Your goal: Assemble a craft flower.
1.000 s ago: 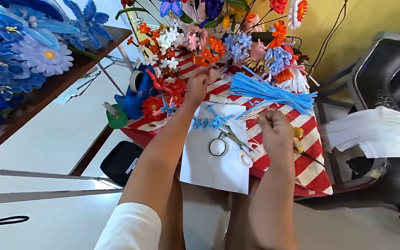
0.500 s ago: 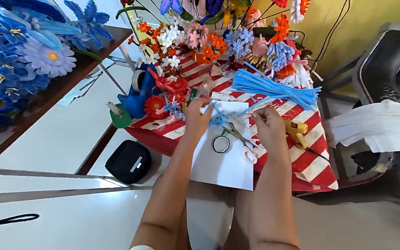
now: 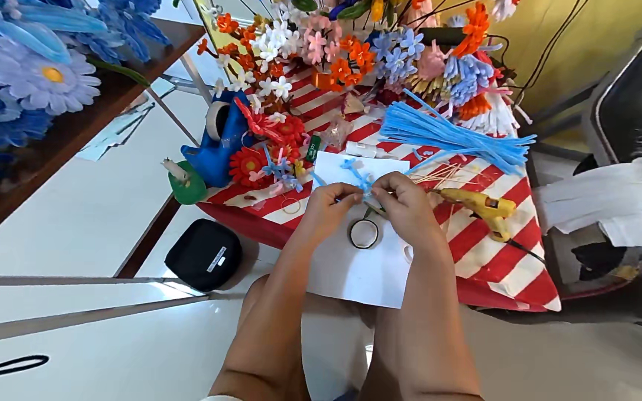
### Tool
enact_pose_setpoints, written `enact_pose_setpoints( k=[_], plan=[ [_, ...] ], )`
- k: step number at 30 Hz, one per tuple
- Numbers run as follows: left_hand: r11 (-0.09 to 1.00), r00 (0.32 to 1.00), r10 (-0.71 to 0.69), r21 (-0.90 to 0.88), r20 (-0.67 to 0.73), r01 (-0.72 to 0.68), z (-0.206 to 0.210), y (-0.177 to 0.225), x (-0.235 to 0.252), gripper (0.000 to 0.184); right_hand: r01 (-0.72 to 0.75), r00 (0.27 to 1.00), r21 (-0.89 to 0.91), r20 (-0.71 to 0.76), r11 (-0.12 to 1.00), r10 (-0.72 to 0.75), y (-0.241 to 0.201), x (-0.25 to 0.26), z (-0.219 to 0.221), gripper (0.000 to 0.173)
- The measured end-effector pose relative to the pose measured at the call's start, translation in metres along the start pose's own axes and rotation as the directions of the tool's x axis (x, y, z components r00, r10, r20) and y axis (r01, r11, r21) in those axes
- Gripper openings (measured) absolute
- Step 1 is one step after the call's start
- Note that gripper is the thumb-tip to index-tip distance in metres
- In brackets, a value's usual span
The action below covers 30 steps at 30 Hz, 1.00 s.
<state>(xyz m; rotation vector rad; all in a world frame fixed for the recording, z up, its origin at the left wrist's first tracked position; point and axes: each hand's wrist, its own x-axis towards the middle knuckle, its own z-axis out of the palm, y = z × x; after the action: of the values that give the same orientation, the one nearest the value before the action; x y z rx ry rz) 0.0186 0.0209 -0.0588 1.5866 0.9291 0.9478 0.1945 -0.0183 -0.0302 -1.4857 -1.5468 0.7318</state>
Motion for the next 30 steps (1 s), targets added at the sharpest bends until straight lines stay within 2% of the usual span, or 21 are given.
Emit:
enact_pose_setpoints(
  k=[4,6,9,12,18,26,30],
  plan=[
    [0.988,0.998,-0.046,-0.143,0.042,0.051,-0.009,-0.003,0.002,0.010,0.008,0.999,-0.008,0.031,1.000,-0.008,0.002,0.002,0.005,0.011],
    [0.987,0.992,-0.088,-0.130,0.086,0.099,-0.014,-0.002,0.003,0.008,0.012,0.999,-0.013,0.048,1.000,-0.011,0.004,0.002,0.006,0.012],
    [0.991,0.981,-0.136,0.014,0.138,0.135,-0.022,0.004,0.002,0.008,0.032,0.995,-0.048,0.100,0.998,-0.027,0.007,0.003,0.008,0.012],
    [0.972,0.974,-0.160,0.200,0.162,0.127,-0.027,0.006,0.000,0.011,0.082,0.986,-0.163,0.155,0.983,-0.057,0.010,0.003,0.011,0.015],
    [0.888,0.956,-0.254,0.427,0.148,0.169,-0.026,0.004,0.000,0.017,0.035,0.983,-0.306,0.184,0.952,0.023,0.006,0.002,0.016,0.016],
    [0.803,0.932,-0.325,0.567,0.161,0.182,-0.025,0.009,0.002,0.021,-0.016,0.972,-0.405,0.210,0.914,0.110,0.002,0.005,0.008,0.018],
    [0.834,0.941,-0.286,0.530,0.179,0.153,-0.022,0.009,0.001,0.020,0.020,0.972,-0.337,0.229,0.941,0.061,0.004,0.004,0.008,0.012]
  ],
)
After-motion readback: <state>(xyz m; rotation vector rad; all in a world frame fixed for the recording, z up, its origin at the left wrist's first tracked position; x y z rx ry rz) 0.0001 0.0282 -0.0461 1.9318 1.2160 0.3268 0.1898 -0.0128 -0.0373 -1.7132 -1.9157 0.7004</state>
